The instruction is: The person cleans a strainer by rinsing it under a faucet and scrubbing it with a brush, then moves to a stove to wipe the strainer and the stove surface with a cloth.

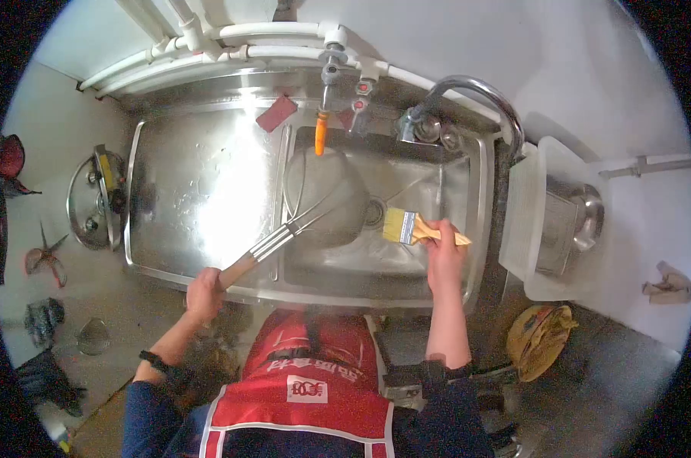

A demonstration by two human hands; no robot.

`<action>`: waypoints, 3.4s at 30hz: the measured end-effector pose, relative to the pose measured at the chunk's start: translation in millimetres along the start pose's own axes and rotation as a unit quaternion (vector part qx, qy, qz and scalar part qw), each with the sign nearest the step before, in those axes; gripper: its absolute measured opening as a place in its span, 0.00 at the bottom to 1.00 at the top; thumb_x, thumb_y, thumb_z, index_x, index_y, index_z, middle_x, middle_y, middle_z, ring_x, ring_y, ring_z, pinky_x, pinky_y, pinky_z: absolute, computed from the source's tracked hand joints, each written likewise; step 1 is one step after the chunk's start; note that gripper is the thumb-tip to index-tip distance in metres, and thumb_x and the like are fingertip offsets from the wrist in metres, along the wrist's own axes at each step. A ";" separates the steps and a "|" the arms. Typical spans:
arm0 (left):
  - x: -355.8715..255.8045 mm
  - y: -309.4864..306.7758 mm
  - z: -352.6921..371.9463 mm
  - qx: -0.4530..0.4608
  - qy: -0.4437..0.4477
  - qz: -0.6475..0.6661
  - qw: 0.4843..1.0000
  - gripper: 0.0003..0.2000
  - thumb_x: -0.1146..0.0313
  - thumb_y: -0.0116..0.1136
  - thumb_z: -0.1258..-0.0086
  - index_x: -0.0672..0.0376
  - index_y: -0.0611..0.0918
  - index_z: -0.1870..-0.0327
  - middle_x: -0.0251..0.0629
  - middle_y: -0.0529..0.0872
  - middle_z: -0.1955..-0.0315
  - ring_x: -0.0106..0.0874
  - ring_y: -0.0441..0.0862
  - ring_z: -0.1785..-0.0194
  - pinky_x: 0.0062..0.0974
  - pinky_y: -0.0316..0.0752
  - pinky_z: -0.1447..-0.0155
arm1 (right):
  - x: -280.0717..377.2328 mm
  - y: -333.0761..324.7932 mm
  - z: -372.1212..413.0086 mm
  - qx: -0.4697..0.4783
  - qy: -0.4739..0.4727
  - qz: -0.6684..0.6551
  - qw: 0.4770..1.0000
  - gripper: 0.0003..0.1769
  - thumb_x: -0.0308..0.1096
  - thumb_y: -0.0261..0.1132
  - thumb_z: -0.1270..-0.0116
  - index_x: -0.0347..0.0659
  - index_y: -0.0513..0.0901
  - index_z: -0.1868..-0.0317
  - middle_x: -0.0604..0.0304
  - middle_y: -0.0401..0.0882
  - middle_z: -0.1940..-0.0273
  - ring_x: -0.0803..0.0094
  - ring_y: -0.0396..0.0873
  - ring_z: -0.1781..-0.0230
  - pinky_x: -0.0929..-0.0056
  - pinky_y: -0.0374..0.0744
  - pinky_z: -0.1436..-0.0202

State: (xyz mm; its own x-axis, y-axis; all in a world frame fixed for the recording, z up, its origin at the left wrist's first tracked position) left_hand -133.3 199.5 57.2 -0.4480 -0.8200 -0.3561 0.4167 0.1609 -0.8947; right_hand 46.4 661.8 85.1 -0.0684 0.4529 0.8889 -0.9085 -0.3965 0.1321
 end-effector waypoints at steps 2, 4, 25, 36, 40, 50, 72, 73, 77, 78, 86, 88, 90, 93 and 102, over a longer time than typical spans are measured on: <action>-3.5 0.0 4.1 0.021 -0.032 0.014 0.999 0.13 0.75 0.62 0.46 0.54 0.78 0.58 0.41 0.83 0.64 0.47 0.82 0.60 0.45 0.77 0.57 | -0.4 -6.6 9.2 0.009 -0.008 -0.007 1.000 0.14 0.40 0.60 0.23 0.36 0.81 0.60 0.53 0.83 0.55 0.68 0.81 0.54 0.69 0.80 0.54; 0.7 8.9 5.2 0.010 -0.024 0.005 1.000 0.12 0.75 0.62 0.45 0.54 0.78 0.59 0.40 0.83 0.65 0.47 0.82 0.60 0.45 0.77 0.58 | -0.3 -11.5 17.3 0.020 -0.018 -0.014 1.000 0.14 0.40 0.59 0.23 0.36 0.82 0.60 0.53 0.83 0.54 0.68 0.81 0.54 0.69 0.80 0.54; 18.9 40.5 62.6 -0.050 -0.055 0.048 0.996 0.13 0.72 0.66 0.46 0.57 0.79 0.59 0.46 0.83 0.62 0.51 0.82 0.56 0.46 0.76 0.54 | 13.8 -44.6 81.8 -0.004 -0.040 -0.015 0.999 0.13 0.39 0.61 0.24 0.38 0.82 0.59 0.57 0.83 0.55 0.71 0.81 0.53 0.72 0.79 0.54; 17.9 53.5 59.3 -0.054 0.018 0.073 0.996 0.12 0.74 0.63 0.46 0.55 0.79 0.60 0.43 0.83 0.64 0.49 0.82 0.58 0.45 0.77 0.55 | 26.4 -74.7 120.3 -0.073 -0.055 0.056 0.994 0.12 0.39 0.62 0.25 0.36 0.80 0.55 0.55 0.82 0.54 0.69 0.81 0.52 0.72 0.81 0.56; 20.4 58.7 43.3 -0.046 0.027 0.091 0.994 0.13 0.74 0.63 0.46 0.55 0.79 0.58 0.43 0.83 0.62 0.49 0.82 0.56 0.45 0.77 0.54 | 28.6 -89.1 134.1 -0.074 -0.070 0.056 0.993 0.12 0.38 0.62 0.25 0.36 0.80 0.57 0.56 0.82 0.53 0.70 0.81 0.52 0.72 0.81 0.56; 28.1 57.0 15.3 -0.025 -0.002 0.103 0.994 0.15 0.74 0.63 0.45 0.56 0.79 0.56 0.45 0.83 0.58 0.49 0.82 0.53 0.44 0.76 0.50 | 28.8 -88.9 155.7 -0.093 -0.085 0.054 0.991 0.12 0.40 0.62 0.25 0.38 0.80 0.58 0.59 0.81 0.53 0.70 0.80 0.52 0.70 0.79 0.52; 12.6 57.5 1.5 -0.033 0.061 0.106 0.992 0.12 0.72 0.60 0.40 0.54 0.79 0.55 0.45 0.83 0.61 0.50 0.82 0.56 0.47 0.77 0.53 | 27.3 -63.5 155.3 -0.077 -0.097 0.057 0.991 0.13 0.41 0.62 0.24 0.37 0.81 0.57 0.59 0.83 0.56 0.72 0.81 0.55 0.75 0.80 0.58; 12.4 58.6 -0.4 -0.034 0.059 0.107 0.992 0.12 0.72 0.60 0.40 0.54 0.79 0.55 0.45 0.83 0.61 0.50 0.82 0.56 0.47 0.77 0.53 | 27.4 -64.0 156.1 -0.081 -0.094 0.058 0.991 0.13 0.40 0.61 0.24 0.37 0.81 0.58 0.59 0.83 0.56 0.72 0.81 0.55 0.74 0.80 0.58; 11.9 64.0 -10.2 -0.052 0.072 0.097 0.991 0.11 0.73 0.59 0.40 0.55 0.78 0.55 0.46 0.83 0.61 0.50 0.82 0.56 0.47 0.77 0.54 | 23.9 -71.3 154.3 -0.080 -0.095 0.056 0.991 0.13 0.40 0.61 0.24 0.38 0.81 0.58 0.59 0.83 0.56 0.72 0.81 0.55 0.74 0.80 0.58; 12.0 64.4 -12.5 -0.050 0.079 0.091 0.991 0.11 0.73 0.59 0.40 0.55 0.78 0.55 0.46 0.83 0.61 0.51 0.82 0.56 0.47 0.77 0.54 | 23.4 -72.0 154.7 -0.079 -0.097 0.053 0.991 0.13 0.40 0.61 0.24 0.37 0.81 0.57 0.59 0.82 0.55 0.72 0.81 0.55 0.74 0.80 0.58; 2.0 62.5 -22.3 -0.006 0.050 0.074 0.996 0.12 0.72 0.58 0.39 0.57 0.78 0.53 0.47 0.83 0.57 0.50 0.82 0.52 0.46 0.77 0.50 | 24.7 -71.5 158.7 -0.085 -0.093 0.046 0.991 0.14 0.41 0.61 0.23 0.37 0.80 0.55 0.57 0.82 0.54 0.70 0.81 0.53 0.73 0.80 0.56; -0.5 60.9 -23.2 -0.002 0.045 0.070 0.997 0.12 0.72 0.58 0.39 0.57 0.78 0.54 0.47 0.83 0.57 0.50 0.82 0.52 0.46 0.77 0.50 | 24.6 -70.1 158.7 -0.083 -0.089 0.049 0.991 0.14 0.41 0.60 0.23 0.36 0.80 0.55 0.57 0.82 0.54 0.70 0.80 0.53 0.73 0.80 0.56; -3.9 58.9 -24.5 0.002 0.048 0.067 0.997 0.12 0.73 0.57 0.39 0.57 0.78 0.54 0.47 0.83 0.57 0.50 0.82 0.52 0.46 0.77 0.50 | 22.2 -71.7 156.7 -0.077 -0.090 0.050 0.992 0.14 0.41 0.60 0.23 0.36 0.80 0.55 0.57 0.82 0.54 0.70 0.80 0.53 0.73 0.80 0.56; -7.2 62.0 -28.1 -0.016 0.054 0.058 0.997 0.10 0.71 0.58 0.39 0.56 0.77 0.56 0.46 0.82 0.60 0.50 0.83 0.56 0.46 0.78 0.54 | 20.7 -72.2 156.1 -0.068 -0.092 0.051 0.992 0.14 0.41 0.60 0.23 0.36 0.80 0.56 0.57 0.82 0.54 0.70 0.80 0.53 0.72 0.80 0.56; -22.0 61.3 -39.3 -0.013 0.064 0.035 0.997 0.10 0.74 0.57 0.40 0.58 0.76 0.57 0.46 0.82 0.59 0.49 0.83 0.56 0.46 0.79 0.54 | 21.4 -68.6 159.6 -0.084 -0.086 0.063 0.991 0.14 0.41 0.60 0.23 0.37 0.80 0.55 0.57 0.82 0.54 0.69 0.80 0.53 0.72 0.80 0.56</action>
State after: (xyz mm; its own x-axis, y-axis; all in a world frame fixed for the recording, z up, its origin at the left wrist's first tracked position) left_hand -129.0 248.9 -0.4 -0.5173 -0.7292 -0.4480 0.4310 0.2302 -0.8725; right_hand 173.0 571.2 165.0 -0.1283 0.2602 0.9570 -0.9539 -0.2964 -0.0473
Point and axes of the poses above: each hand's wrist, its own z-axis away from the middle knuckle, its own y-axis out of the palm, x = y × z, the point moved 1 cm from there along -z, towards the middle knuckle
